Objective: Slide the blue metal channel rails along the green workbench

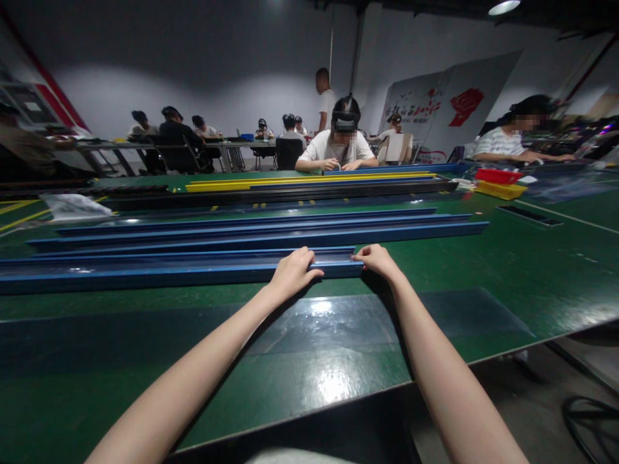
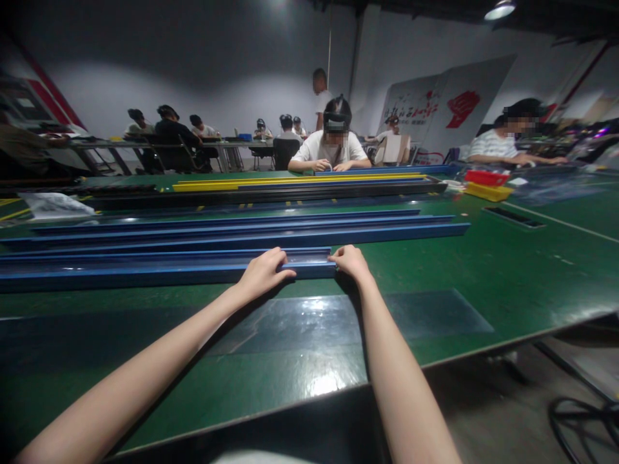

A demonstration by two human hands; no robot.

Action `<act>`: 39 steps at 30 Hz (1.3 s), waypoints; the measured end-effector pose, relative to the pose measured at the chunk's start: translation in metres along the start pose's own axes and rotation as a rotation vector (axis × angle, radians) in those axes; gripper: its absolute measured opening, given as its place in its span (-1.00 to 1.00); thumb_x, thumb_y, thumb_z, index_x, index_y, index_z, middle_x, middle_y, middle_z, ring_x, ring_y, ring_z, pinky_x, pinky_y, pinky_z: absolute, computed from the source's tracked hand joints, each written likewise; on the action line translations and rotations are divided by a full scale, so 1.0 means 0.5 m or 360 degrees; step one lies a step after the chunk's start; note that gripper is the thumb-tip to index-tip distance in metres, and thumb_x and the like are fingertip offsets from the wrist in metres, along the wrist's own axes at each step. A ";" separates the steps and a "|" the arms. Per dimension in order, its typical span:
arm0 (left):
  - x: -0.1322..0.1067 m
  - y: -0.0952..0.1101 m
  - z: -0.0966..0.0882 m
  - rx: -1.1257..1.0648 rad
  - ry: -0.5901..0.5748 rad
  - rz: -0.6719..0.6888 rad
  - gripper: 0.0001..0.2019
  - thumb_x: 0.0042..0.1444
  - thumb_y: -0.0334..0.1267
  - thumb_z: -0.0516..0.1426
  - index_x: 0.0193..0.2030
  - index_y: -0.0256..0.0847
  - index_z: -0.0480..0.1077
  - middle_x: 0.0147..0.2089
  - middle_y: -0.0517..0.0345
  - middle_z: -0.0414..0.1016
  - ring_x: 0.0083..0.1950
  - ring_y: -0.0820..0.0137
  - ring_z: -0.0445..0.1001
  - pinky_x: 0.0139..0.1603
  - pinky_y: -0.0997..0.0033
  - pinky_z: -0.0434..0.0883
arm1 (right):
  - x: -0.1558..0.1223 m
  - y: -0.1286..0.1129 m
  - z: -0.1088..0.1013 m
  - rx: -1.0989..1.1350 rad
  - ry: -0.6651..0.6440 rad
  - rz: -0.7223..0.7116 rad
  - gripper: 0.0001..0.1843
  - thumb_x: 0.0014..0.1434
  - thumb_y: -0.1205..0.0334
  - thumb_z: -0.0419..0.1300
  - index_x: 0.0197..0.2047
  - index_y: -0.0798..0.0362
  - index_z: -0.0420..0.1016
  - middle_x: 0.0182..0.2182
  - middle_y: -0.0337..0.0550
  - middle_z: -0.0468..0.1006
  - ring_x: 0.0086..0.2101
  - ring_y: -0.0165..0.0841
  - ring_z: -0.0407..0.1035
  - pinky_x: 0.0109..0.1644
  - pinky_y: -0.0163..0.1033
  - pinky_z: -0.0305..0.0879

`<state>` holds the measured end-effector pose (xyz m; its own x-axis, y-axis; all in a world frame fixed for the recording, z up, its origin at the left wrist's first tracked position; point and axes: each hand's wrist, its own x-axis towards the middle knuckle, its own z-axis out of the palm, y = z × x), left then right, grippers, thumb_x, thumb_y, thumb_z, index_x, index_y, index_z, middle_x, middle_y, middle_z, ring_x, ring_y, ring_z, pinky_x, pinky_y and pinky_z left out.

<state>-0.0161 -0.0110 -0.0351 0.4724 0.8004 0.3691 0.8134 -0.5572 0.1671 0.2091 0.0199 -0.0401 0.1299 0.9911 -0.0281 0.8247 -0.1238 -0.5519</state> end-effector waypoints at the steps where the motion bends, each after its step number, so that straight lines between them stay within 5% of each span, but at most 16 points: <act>1: 0.000 0.000 0.000 0.0000 0.0001 0.0000 -0.78 0.03 -0.10 0.13 -0.40 -0.19 0.24 -0.32 0.19 0.34 -0.26 0.39 0.34 -0.36 0.47 0.23 | 0.000 0.001 -0.001 -0.0007 0.0009 0.0004 -0.80 -0.05 0.14 0.17 -0.50 0.09 0.50 -0.71 -0.23 0.40 -0.55 -0.44 0.33 -0.50 -0.42 0.08; 39: 0.001 -0.005 0.006 -0.0055 0.0035 -0.0019 -0.79 0.00 -0.13 0.17 -0.38 -0.20 0.27 -0.31 0.21 0.36 -0.24 0.39 0.35 -0.36 0.48 0.21 | 0.001 0.006 -0.001 0.0052 -0.0022 -0.0073 -0.82 -0.05 0.28 0.15 -0.40 0.14 0.57 -0.58 -0.14 0.51 -0.52 -0.45 0.36 -0.44 -0.43 0.16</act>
<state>-0.0171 -0.0085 -0.0383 0.4549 0.8023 0.3866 0.8066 -0.5551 0.2030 0.2118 0.0200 -0.0415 0.0846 0.9963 -0.0135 0.8111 -0.0768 -0.5798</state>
